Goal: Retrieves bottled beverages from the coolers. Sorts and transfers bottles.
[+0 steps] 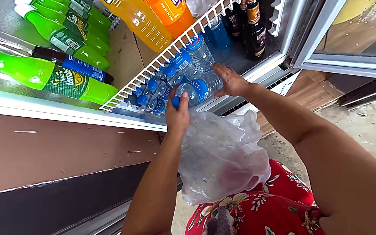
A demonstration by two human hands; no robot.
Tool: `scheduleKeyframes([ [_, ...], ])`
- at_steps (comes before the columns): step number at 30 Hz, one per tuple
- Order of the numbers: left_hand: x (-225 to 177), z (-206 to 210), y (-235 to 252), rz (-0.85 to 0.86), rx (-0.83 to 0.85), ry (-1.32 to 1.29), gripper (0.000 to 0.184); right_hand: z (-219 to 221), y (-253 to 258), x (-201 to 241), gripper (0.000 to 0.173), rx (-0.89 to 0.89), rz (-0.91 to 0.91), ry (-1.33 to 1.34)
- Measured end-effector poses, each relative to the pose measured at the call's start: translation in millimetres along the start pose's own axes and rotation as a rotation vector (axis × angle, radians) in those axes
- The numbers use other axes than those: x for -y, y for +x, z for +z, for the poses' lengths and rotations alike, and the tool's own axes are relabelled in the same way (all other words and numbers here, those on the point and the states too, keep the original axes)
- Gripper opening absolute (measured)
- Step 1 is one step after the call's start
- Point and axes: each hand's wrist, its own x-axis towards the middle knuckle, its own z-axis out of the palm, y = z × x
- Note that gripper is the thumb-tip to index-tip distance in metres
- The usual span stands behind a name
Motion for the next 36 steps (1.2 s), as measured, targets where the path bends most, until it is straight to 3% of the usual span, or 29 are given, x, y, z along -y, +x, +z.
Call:
scheduleKeyframes([
  [3, 11, 3, -6, 0.025, -0.009, -0.040, 0.060, 10, 7, -2, 0.107, 0.003, -0.124, -0.029],
  [8, 30, 13, -14, 0.099, -0.063, -0.163, 0.058, 23, 8, -18, 0.089, -0.195, -0.335, -0.050],
  [15, 44, 18, -14, 0.123, -0.114, -0.305, 0.054, 19, 12, -23, 0.089, -0.106, -0.316, -0.037],
  [19, 31, 15, -12, 0.092, -0.093, -0.231, 0.055, 20, 13, -23, 0.089, -0.106, -0.298, -0.039],
  [24, -22, 15, -3, 0.109, -0.037, 0.006, 0.057, 7, 5, -6, 0.098, -0.101, -0.132, -0.058],
  [29, -61, 16, -7, 0.122, 0.049, 0.056, 0.085, -7, 4, 11, 0.100, -0.074, 0.185, -0.007],
  [32, -46, -8, -41, 0.245, 0.091, 0.193, 0.067, -8, 15, 13, 0.106, -0.037, 0.325, 0.008],
  [34, -17, -30, -66, 0.328, 0.072, 0.281, 0.045, -5, 20, 17, 0.106, -0.031, 0.384, 0.035],
  [36, 14, -53, -92, 0.353, 0.000, 0.298, 0.036, 1, 24, 18, 0.107, -0.024, 0.442, 0.048],
])
